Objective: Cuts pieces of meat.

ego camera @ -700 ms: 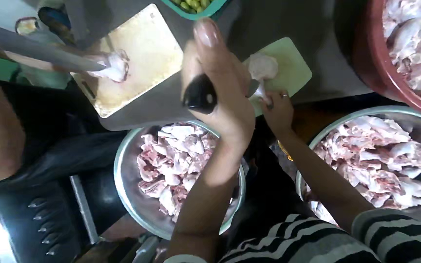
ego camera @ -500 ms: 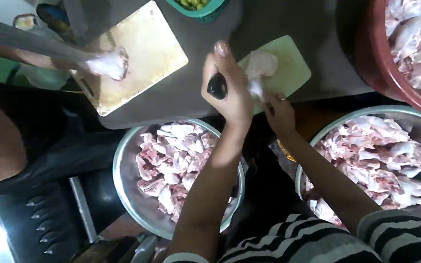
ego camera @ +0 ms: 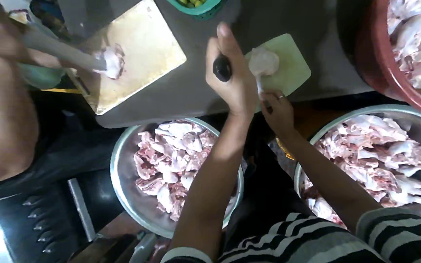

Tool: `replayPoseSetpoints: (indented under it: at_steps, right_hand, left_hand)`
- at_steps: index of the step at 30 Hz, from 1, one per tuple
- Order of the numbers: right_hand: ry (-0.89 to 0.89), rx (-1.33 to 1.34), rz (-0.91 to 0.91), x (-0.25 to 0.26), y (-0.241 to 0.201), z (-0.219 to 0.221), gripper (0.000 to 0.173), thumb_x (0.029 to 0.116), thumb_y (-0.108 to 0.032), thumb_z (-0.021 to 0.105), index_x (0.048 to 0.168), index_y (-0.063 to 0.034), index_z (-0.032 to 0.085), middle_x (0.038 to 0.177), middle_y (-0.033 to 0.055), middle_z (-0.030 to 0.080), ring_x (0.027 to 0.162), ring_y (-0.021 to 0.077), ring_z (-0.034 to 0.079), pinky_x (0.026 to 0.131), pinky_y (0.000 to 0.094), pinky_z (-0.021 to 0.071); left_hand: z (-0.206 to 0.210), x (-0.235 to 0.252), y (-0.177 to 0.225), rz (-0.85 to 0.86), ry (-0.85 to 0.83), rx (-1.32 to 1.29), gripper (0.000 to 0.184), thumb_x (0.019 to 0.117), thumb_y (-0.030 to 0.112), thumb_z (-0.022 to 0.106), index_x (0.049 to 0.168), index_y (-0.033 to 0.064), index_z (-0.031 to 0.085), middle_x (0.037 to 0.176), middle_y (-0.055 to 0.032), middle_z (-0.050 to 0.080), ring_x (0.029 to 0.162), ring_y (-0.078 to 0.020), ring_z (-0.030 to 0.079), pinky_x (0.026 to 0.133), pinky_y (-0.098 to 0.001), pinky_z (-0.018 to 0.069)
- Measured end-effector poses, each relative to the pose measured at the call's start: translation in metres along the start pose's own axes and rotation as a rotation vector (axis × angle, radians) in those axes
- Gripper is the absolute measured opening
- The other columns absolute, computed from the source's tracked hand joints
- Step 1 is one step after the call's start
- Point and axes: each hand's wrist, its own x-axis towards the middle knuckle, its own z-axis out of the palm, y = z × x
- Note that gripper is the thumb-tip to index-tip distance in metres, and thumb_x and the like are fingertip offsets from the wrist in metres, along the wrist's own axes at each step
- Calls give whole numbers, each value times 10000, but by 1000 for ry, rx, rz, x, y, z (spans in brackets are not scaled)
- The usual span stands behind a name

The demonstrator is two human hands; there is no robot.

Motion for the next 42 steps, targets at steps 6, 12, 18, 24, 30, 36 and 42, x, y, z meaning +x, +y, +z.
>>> replayPoseSetpoints:
  at_steps: [6,12,18,24,30,36,42]
  right_hand:
    - [-2,-28,48,2,-5,2,205,963,-110,667,1120,-2,743,1165,219,698,1014,367,709,860,480,596]
    - [-82,-114,130,16,-4,-4,269,982,-158,642,1190,0,709,1186,255,673,1061,439,664,901,561,545]
    - [-337,-117,159,58,3,-16,359,1020,-247,621,1304,-35,676,1262,281,635,1176,471,606,999,609,473]
    - [-495,-41,-180,93,37,-45,258,1017,-94,605,1239,-111,736,1277,204,654,1208,438,590,1025,580,491]
    - [-270,53,-27,93,49,-38,286,1020,-88,592,1282,-58,705,1352,229,620,1260,392,597,1085,520,472]
    - [8,257,-9,76,60,-12,232,1011,-123,623,1185,-25,742,1277,205,671,1212,339,629,1054,448,500]
    - [14,274,48,76,53,-14,215,989,-94,639,1159,-10,739,1281,211,668,1204,353,629,1039,456,503]
  left_hand:
    - [-12,8,16,-45,19,-71,401,1105,119,374,708,163,403,484,80,315,389,-41,346,386,-201,339]
    - [-87,55,18,178,-273,-218,362,1116,157,249,837,122,477,597,55,394,492,-85,400,475,-251,410]
    - [-39,30,77,66,45,-108,421,1118,163,298,705,172,381,460,68,295,360,-71,325,364,-218,353]
    - [-48,31,97,81,11,-113,410,1116,139,253,733,153,398,459,63,317,369,-67,361,381,-217,384]
    - [-47,14,81,74,-333,-321,384,1109,275,405,736,200,458,494,104,400,427,-17,434,444,-184,418]
    - [-27,14,45,59,-637,-354,372,1079,291,518,718,205,506,531,116,423,481,2,440,474,-198,401]
    - [-7,15,10,1,-795,-263,335,1071,241,540,741,184,523,579,122,458,522,19,459,510,-192,420]
